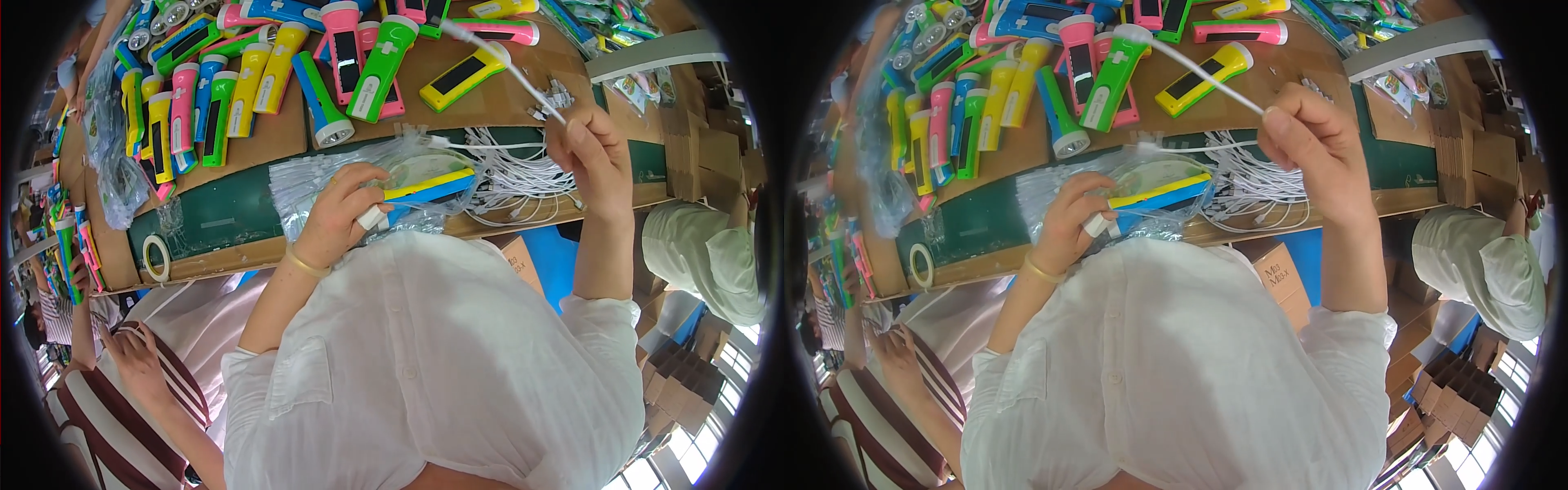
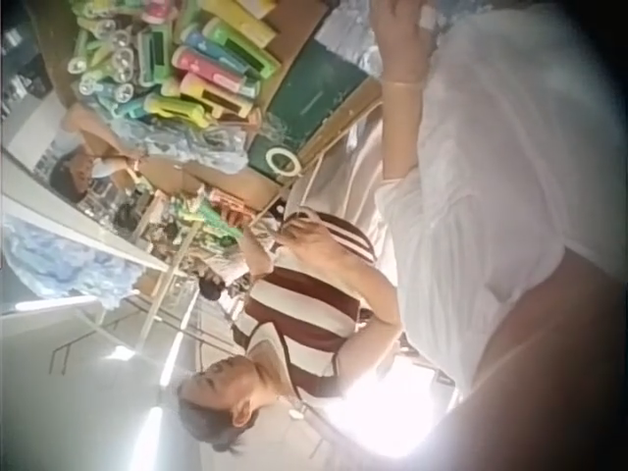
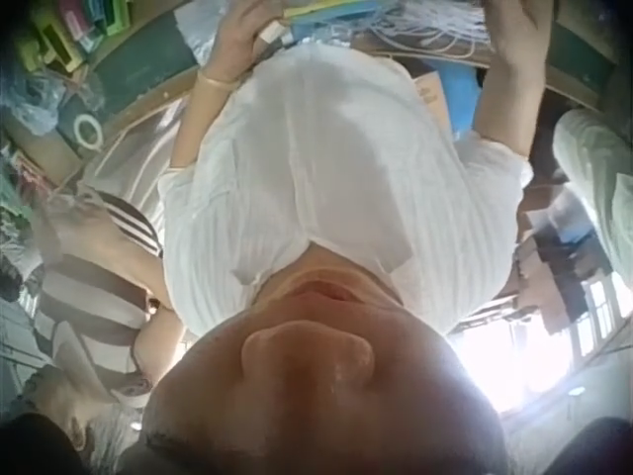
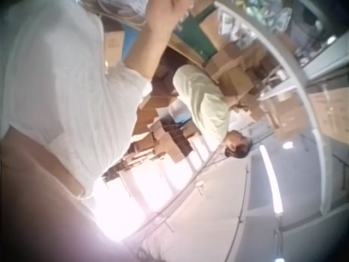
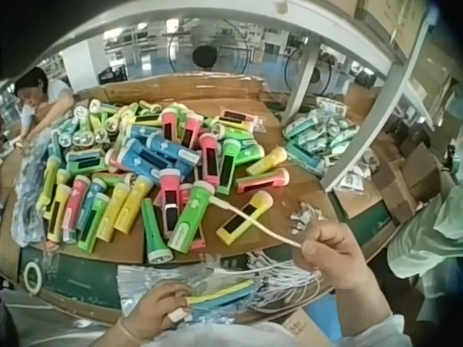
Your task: Packaging portable flashlights and charging cables into individual plastic bags on an assembly line.
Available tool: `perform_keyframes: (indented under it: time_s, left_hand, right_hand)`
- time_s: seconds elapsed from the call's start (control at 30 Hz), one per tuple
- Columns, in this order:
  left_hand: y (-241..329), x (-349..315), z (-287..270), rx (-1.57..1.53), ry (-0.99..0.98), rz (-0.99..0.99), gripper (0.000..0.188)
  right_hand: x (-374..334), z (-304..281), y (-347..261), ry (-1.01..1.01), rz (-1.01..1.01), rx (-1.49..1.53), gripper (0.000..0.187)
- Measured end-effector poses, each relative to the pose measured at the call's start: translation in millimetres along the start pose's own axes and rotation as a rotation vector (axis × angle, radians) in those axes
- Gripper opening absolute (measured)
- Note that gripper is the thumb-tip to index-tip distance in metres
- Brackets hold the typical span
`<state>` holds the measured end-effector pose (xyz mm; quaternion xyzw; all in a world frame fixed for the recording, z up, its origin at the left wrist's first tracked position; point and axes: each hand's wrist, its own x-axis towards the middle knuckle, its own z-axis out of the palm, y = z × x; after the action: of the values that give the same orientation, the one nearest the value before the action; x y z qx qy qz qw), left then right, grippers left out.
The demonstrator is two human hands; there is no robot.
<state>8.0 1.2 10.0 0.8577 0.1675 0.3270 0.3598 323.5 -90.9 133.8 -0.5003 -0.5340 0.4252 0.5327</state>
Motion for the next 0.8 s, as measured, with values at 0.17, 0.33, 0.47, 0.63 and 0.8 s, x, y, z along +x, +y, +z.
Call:
perform_keyframes:
  time_s: [0.17,0.33,0.47,0.63,0.8]
  left_hand:
    - [-1.8,-3.6,0.9,-0.013,0.017,-0.017,0.023]
    - [0.1,-10.1,2.9,-0.033,0.035,-0.038,0.025]
    - [20.0,-14.8,-2.2,-0.05,0.169,-0.368,0.023]
    - [28.9,-21.3,-10.7,-0.057,0.175,-0.577,0.015]
    - [33.6,-16.7,-4.5,-0.072,0.284,-0.466,0.012]
  right_hand:
    - [-4.5,22.6,46.2,-0.141,0.272,0.152,0.024]
    - [-10.7,15.9,70.1,-0.262,0.449,-0.057,0.026]
    - [-2.0,23.6,60.7,-0.4,0.391,-0.377,0.026]
    - [24.1,59.8,70.2,-0.627,-0.006,-0.674,0.021]
    - [41.4,90.8,74.1,-0.583,0.157,-0.336,0.025]
